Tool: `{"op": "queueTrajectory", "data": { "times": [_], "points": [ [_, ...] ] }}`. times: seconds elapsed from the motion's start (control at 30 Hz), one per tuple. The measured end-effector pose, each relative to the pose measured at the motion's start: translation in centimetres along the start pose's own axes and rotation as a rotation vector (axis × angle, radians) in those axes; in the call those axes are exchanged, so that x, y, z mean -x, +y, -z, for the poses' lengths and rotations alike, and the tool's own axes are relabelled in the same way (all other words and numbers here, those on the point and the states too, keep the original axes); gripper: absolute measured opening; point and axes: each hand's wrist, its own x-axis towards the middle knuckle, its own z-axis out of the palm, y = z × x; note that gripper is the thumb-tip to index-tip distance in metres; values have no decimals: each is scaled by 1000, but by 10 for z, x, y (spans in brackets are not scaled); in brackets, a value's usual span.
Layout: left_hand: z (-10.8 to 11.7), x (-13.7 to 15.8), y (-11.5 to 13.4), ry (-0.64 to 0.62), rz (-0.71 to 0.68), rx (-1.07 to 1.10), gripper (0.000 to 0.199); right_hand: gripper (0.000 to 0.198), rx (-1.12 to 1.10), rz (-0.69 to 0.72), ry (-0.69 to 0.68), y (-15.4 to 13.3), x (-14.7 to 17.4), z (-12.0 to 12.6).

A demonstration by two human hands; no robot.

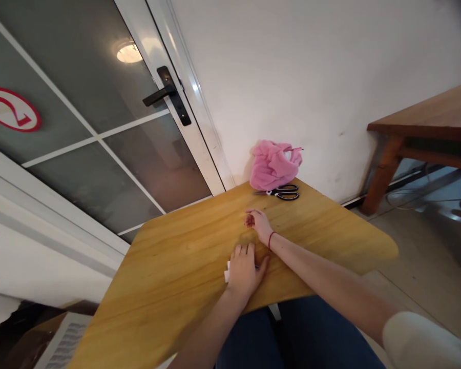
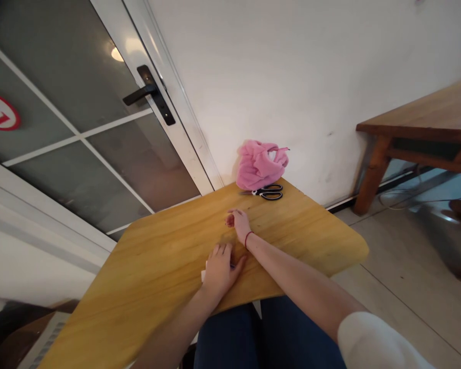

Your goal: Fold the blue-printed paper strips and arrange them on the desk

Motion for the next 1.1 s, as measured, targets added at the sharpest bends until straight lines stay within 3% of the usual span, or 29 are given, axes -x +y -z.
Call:
{"op": "queueTrajectory", "data": {
  "times": [0.3, 0.47, 0.63, 0.83, 1.1],
  "points": [
    [1, 3, -3, 32, -130, -43, 32, 11, 4, 8, -12, 1, 0, 1],
    [4, -5, -1, -87, -210, -35, 38, 12, -1, 6, -1, 0, 0, 1],
    [2, -21, -7, -151, -101, 203, 34, 12, -2, -16, 12, -1, -2, 1],
    [4, -41, -23, -34, 35, 460, 37, 11, -7, -35, 9, -1, -5, 2],
    [30, -63, -43, 90, 206, 1006, 49, 15, -24, -112, -47, 1, -6, 0]
  ]
}}
